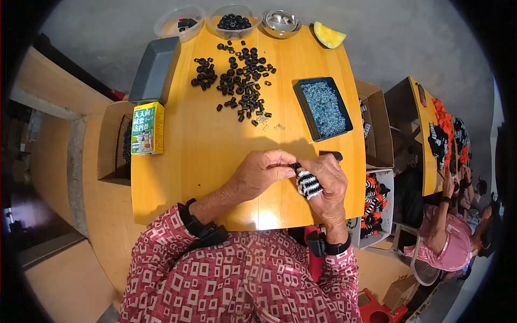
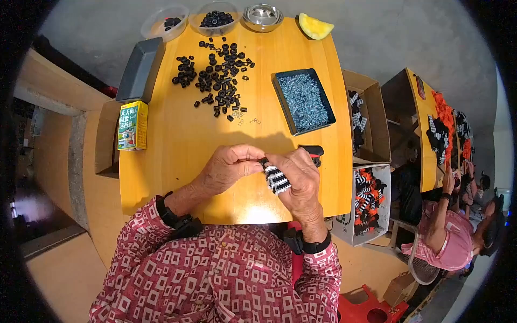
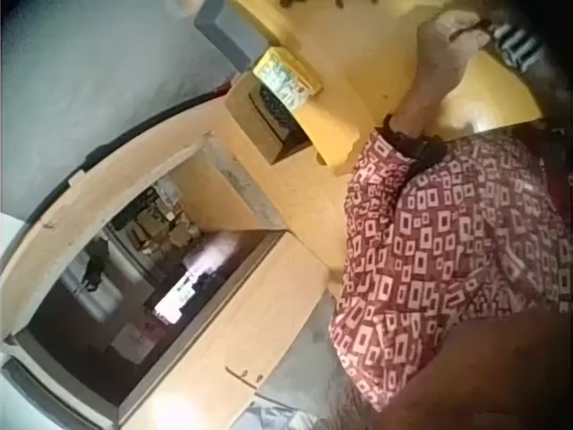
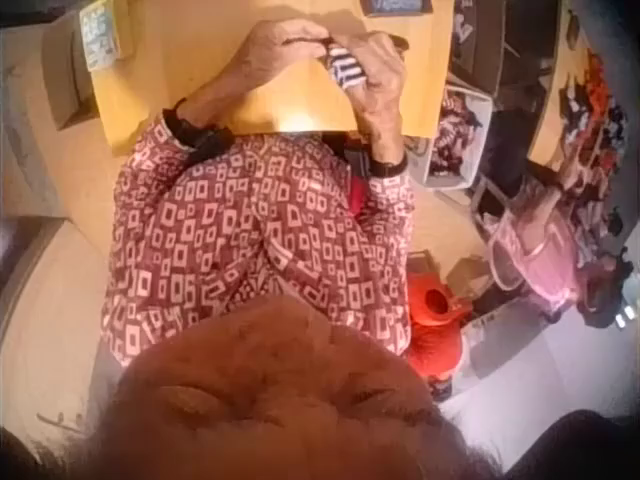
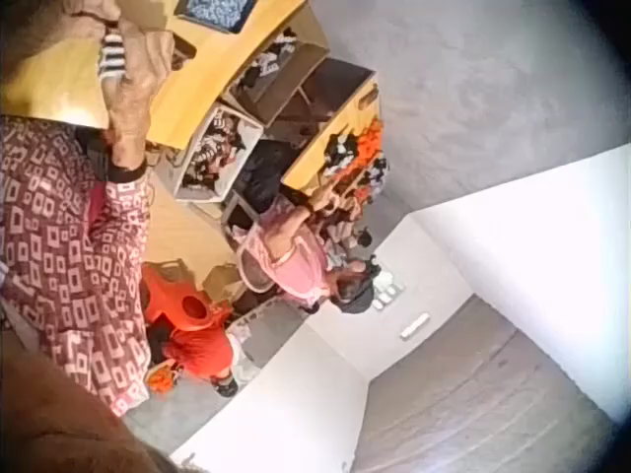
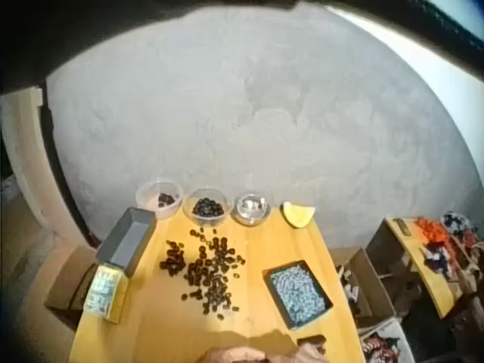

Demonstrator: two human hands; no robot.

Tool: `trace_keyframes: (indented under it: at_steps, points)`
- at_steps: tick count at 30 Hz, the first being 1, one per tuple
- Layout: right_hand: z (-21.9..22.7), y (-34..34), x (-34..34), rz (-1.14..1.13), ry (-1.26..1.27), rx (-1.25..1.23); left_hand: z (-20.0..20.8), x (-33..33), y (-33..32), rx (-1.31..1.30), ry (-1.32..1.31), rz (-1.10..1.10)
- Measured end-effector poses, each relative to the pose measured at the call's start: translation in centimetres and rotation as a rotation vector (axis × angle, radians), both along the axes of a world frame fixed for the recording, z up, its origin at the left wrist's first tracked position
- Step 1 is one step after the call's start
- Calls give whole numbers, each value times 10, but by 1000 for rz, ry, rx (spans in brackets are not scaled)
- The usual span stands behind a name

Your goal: The person repeatedly attaches small black plastic components onto a striped fabric sleeve by hand.

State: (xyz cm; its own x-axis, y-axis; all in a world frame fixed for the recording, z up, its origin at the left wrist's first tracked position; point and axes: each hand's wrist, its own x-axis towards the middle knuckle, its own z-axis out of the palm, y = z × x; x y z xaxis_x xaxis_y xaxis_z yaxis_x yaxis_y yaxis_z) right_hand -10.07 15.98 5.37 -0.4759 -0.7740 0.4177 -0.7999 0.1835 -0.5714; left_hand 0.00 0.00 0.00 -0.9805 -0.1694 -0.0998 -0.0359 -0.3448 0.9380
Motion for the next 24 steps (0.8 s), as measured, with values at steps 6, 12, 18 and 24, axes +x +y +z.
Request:
trace_keyframes:
  at_steps: [6,12,18,24]
  points:
    - [-2,4,1,9,62,-63,5,1,1,-45,-38,-37]
    - [-6,0,3,53,41,-46,6,1,-4,-33,-68,-19]
    - [-22,0,16,-139,-40,-149,6,3,1,-103,-9,34]
    - [-22,1,17,-138,-57,-174,11,4,3,-313,12,74]
